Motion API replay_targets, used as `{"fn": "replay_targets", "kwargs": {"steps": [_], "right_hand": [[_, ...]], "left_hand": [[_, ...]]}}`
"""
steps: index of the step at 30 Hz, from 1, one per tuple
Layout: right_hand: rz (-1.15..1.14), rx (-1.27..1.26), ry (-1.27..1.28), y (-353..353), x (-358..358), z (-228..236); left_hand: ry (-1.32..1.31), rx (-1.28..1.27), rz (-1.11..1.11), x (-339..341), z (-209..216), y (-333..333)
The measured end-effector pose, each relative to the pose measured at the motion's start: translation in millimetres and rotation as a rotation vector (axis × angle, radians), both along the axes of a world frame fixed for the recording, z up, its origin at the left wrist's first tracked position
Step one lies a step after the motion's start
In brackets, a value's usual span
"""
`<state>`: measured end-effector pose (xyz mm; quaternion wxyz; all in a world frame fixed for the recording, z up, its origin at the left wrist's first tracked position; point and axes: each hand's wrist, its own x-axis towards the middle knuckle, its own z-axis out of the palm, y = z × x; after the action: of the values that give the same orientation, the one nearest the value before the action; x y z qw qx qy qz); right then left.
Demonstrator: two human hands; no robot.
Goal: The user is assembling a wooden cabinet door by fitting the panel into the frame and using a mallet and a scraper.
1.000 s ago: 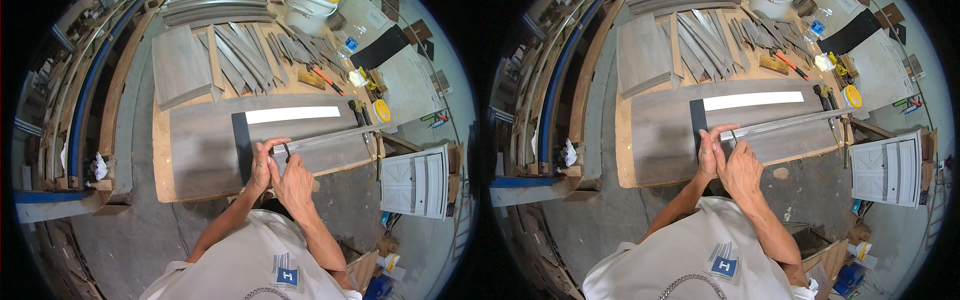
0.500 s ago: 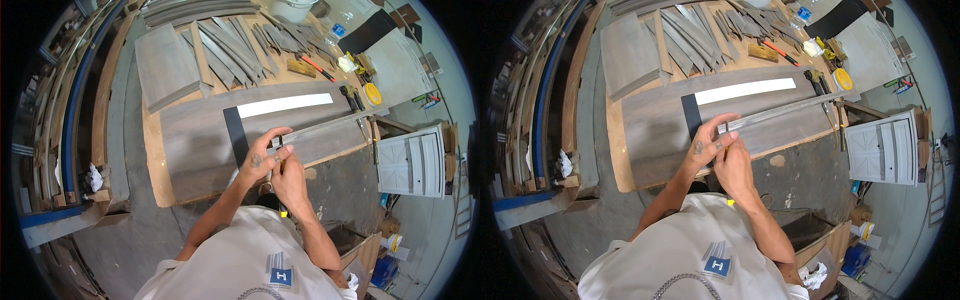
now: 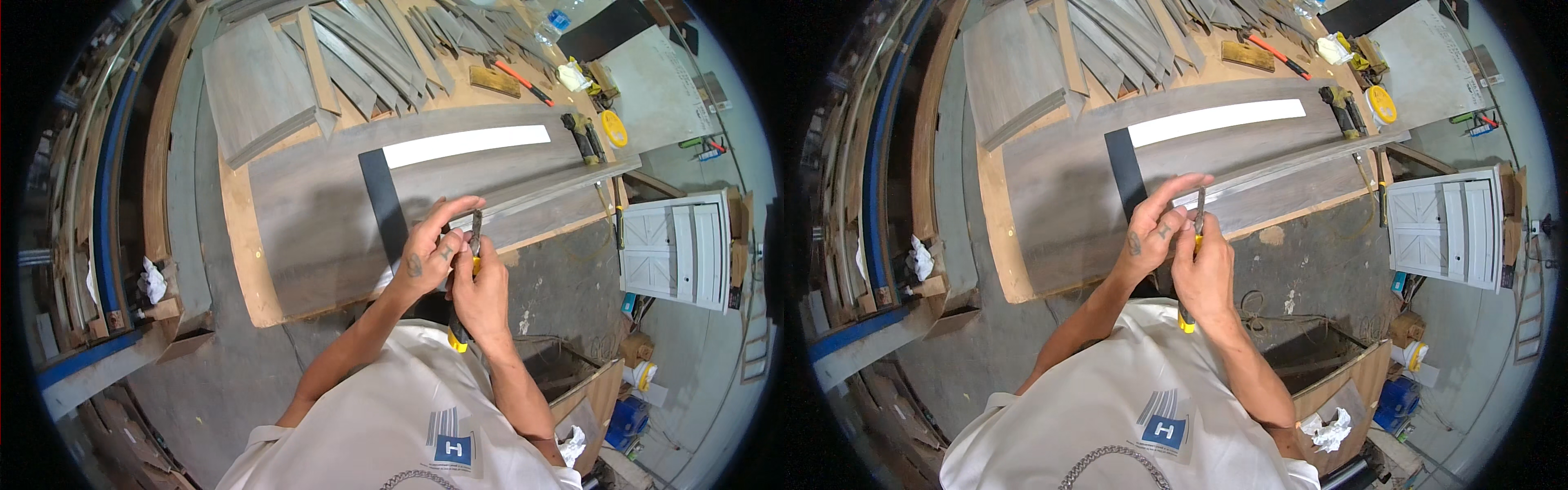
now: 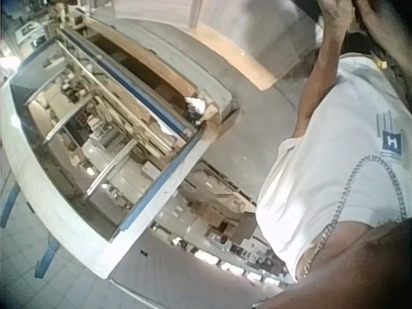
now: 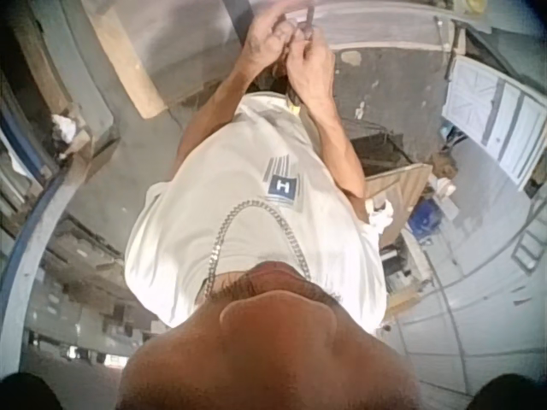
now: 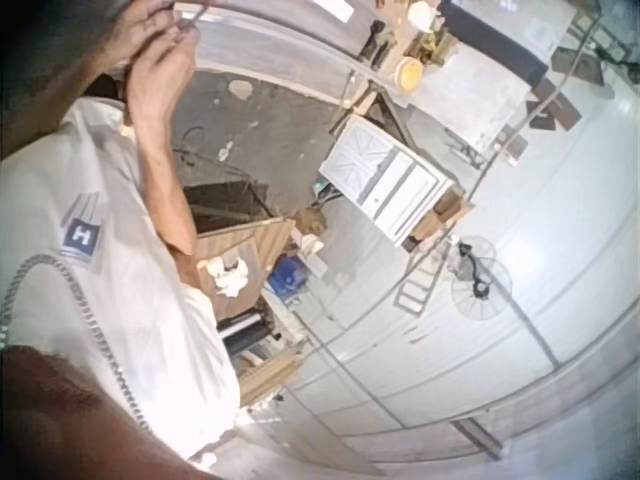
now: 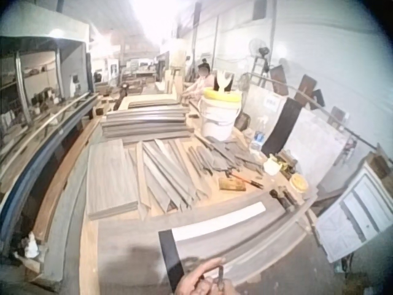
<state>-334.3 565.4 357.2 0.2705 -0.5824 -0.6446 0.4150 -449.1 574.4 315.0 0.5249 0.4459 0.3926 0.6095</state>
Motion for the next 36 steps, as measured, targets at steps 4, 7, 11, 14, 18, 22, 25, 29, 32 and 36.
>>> {"fn": "replay_targets", "kwargs": {"steps": [4, 7, 11, 14, 18, 22, 25, 29, 32, 36], "right_hand": [[0.028, -0.041, -0.008, 4.9, 2.0, 9.3], [0.053, -0.073, -0.023, 5.5, -0.2, 16.5], [0.104, 0.058, -0.152, 2.8, 1.8, 13.5], [0.170, 0.017, -0.160, 8.6, 11.2, 9.9], [0.195, 0.056, -0.207, 10.0, 10.7, 17.0], [0.181, 0.102, -0.176, 9.6, 10.1, 15.0], [0.170, 0.096, -0.169, 10.4, 7.2, 19.0], [0.173, 0.085, -0.160, 10.5, 4.9, 20.5], [0.226, 0.097, -0.258, 11.4, 5.0, 19.6], [0.335, 0.180, -0.592, 7.5, -1.7, 22.8]], "left_hand": [[-0.003, 0.045, 0.015, -1.3, -3.1, 2.4], [-0.045, 0.003, 0.011, -1.0, -5.4, 1.9], [0.171, 0.055, 0.130, 9.0, -7.0, 8.4], [0.258, -0.112, 0.211, 17.5, 5.1, 10.8], [0.292, -0.134, 0.249, 22.2, -1.5, 13.1], [0.346, -0.113, 0.253, 22.9, 0.0, 11.4], [0.346, -0.101, 0.246, 21.1, -2.3, 12.3], [0.357, -0.067, 0.244, 18.8, -3.4, 13.0], [0.344, -0.064, 0.226, 17.9, -4.0, 13.0], [0.304, -0.054, 0.198, 15.6, -6.1, 10.7]]}}
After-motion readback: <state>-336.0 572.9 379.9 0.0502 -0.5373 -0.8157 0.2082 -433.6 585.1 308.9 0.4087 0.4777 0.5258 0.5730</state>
